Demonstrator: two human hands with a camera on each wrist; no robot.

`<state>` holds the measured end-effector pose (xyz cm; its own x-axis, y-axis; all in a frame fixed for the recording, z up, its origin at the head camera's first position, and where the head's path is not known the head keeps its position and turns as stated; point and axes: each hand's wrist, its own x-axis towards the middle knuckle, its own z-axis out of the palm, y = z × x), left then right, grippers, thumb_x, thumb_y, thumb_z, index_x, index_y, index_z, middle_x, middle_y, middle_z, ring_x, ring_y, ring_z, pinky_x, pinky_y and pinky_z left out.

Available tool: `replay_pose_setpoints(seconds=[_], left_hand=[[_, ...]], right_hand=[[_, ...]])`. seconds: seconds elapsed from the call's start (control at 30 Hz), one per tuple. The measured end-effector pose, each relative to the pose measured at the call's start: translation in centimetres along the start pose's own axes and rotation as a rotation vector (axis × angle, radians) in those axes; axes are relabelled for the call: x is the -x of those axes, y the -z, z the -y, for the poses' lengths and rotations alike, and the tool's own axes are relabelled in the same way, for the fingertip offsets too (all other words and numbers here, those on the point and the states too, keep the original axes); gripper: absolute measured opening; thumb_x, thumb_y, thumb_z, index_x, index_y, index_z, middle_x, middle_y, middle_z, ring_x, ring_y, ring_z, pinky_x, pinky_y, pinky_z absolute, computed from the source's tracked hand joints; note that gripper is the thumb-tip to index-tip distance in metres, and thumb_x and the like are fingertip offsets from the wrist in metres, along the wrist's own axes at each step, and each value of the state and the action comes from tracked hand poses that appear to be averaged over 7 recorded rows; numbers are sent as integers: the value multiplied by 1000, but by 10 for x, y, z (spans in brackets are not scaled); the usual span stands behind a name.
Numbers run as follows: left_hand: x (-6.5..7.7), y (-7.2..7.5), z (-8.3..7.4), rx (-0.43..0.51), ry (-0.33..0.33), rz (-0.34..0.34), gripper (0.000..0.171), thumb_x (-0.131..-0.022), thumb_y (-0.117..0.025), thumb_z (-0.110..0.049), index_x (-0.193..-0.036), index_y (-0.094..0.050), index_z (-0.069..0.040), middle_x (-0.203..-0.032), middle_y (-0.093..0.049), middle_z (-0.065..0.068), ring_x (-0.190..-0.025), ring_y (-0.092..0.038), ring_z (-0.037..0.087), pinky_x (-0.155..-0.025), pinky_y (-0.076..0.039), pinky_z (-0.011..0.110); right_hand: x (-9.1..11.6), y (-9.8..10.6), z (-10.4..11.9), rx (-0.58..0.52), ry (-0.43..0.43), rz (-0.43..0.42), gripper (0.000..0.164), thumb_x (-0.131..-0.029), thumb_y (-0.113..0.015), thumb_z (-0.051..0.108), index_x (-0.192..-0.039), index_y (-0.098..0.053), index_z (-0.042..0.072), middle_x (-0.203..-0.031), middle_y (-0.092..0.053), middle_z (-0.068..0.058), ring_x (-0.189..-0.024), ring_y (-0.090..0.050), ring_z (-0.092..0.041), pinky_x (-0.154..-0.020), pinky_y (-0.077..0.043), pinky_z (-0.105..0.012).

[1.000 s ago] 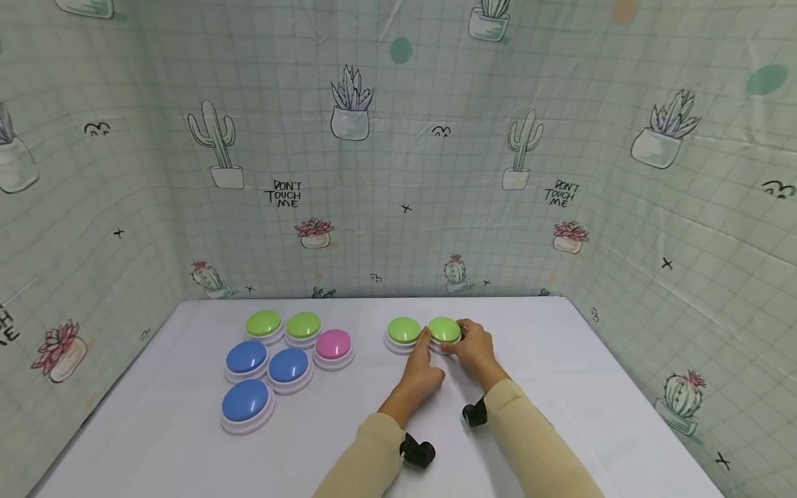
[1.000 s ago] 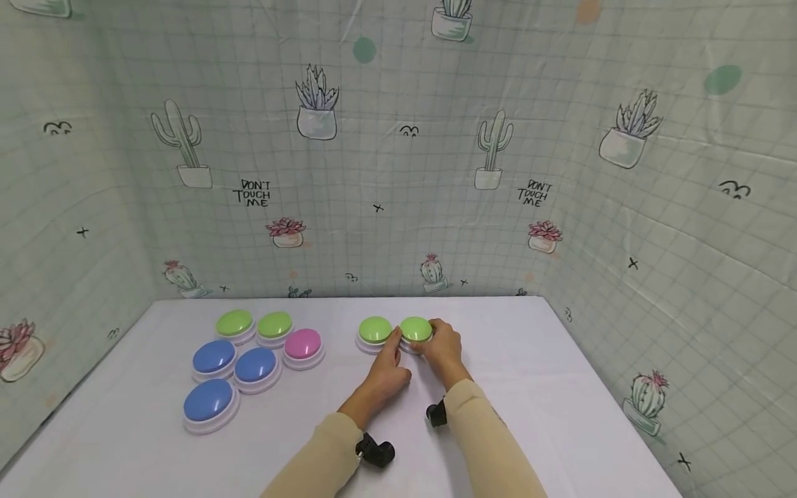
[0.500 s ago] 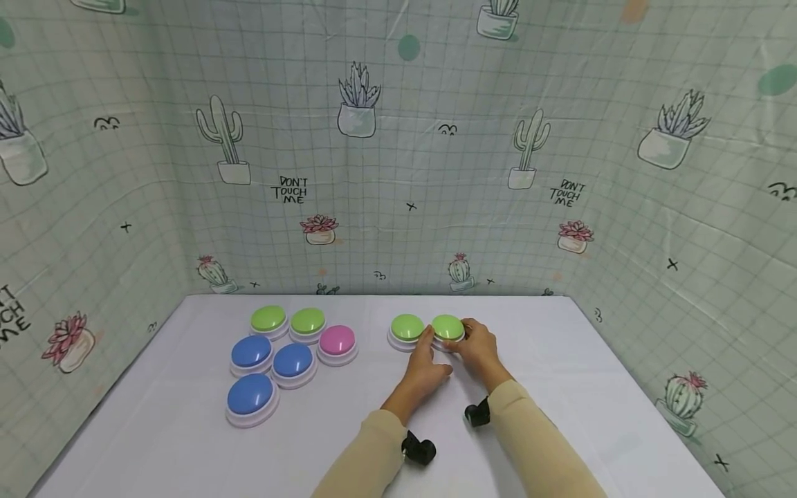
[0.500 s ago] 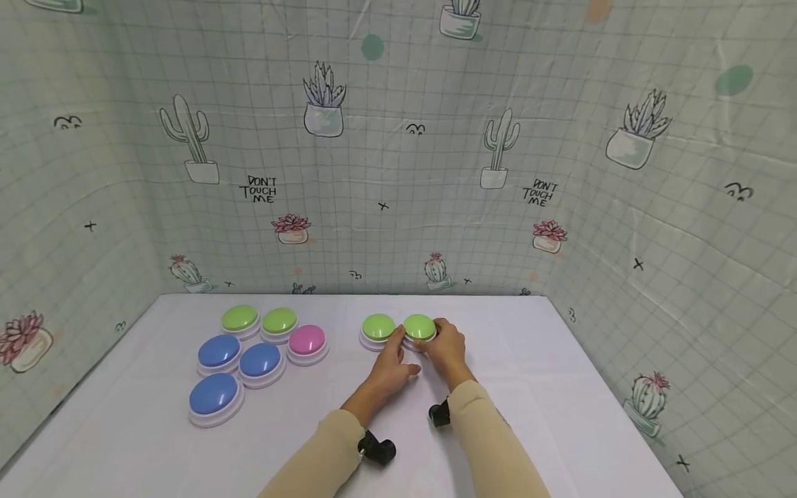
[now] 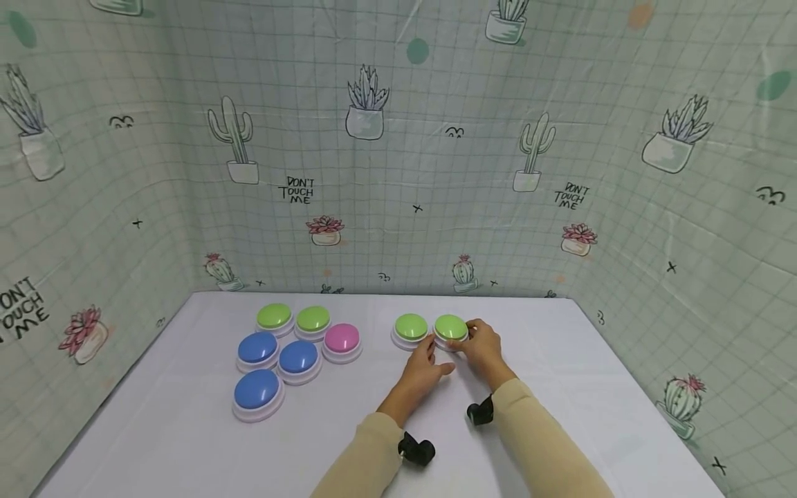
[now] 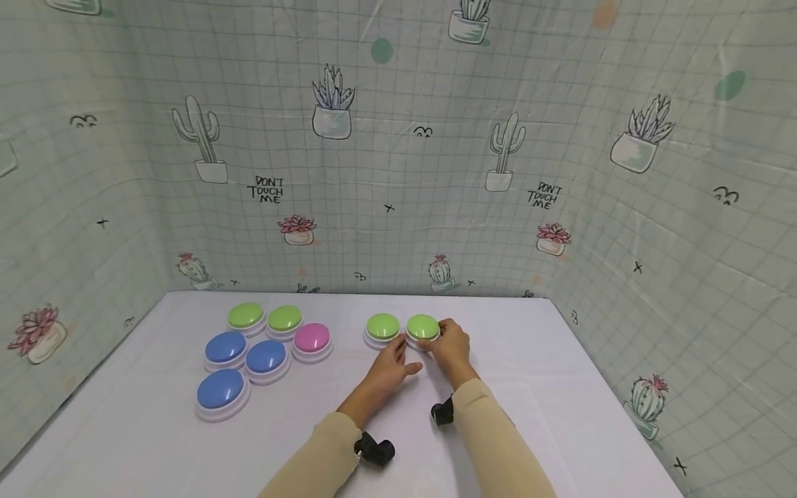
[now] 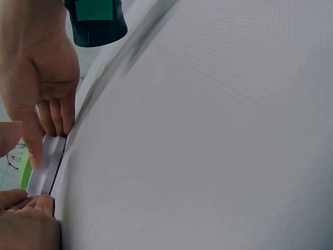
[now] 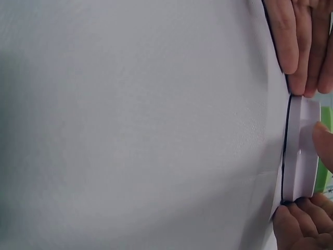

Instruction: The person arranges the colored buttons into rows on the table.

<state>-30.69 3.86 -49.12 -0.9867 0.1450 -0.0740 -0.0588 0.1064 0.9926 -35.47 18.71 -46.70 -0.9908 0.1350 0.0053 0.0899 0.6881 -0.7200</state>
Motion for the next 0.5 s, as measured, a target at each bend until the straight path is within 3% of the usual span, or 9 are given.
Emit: replay_pose_setpoints(seconds=[0.27, 0.5], left_hand=[[8, 8, -2, 43, 14, 54, 76, -97, -73, -8, -160, -33, 8, -164, -36, 28, -152, -34, 42, -124, -31, 50], [31, 46, -9, -37, 59, 160, 66, -101, -70, -18, -155, -42, 8, -157, -48, 26, -148, -42, 42, -124, -29, 60]], right_hand=[[-1, -1, -7, -97, -23, -55, 71, -88, -86, 23, -140, -53, -13, -142, -56, -34, -138, -52, -47, -115, -44, -54], [14, -3, 17, -169, 35, -223, 69, -89, -86, 21, -140, -55, -12, -140, -59, -33, -135, -54, -47, -114, -43, -56]])
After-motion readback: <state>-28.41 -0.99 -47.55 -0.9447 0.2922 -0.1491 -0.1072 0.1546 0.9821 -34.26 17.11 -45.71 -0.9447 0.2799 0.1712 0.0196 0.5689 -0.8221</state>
